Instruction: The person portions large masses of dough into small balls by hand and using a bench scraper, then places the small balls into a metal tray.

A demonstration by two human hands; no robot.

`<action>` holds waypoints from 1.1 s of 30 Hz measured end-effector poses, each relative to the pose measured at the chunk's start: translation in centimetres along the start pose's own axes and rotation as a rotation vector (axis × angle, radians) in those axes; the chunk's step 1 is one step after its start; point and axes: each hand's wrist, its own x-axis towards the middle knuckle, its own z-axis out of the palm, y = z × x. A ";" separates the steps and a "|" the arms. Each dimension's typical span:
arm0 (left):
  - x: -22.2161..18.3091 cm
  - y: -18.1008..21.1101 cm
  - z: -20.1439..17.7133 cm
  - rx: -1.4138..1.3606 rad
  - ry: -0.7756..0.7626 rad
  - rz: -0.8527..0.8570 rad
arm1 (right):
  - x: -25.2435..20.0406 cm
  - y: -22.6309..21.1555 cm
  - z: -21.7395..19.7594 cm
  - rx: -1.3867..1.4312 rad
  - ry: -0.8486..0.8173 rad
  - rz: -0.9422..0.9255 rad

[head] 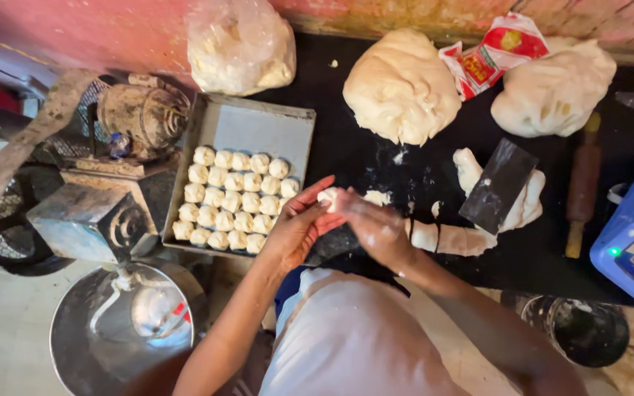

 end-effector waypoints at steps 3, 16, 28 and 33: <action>0.3 1.0 -1.2 0.383 -0.052 0.044 | 2.5 -0.7 0.0 0.103 -0.059 -0.209; -2.8 7.4 -6.1 0.782 0.051 0.238 | 6.6 -5.3 6.8 0.019 -0.062 0.140; 8.4 5.9 -14.1 1.901 0.114 0.678 | -1.3 2.8 7.2 -0.038 0.014 0.612; 6.3 4.2 -9.4 1.841 0.113 0.936 | -11.0 1.6 -0.8 -0.625 -0.070 0.744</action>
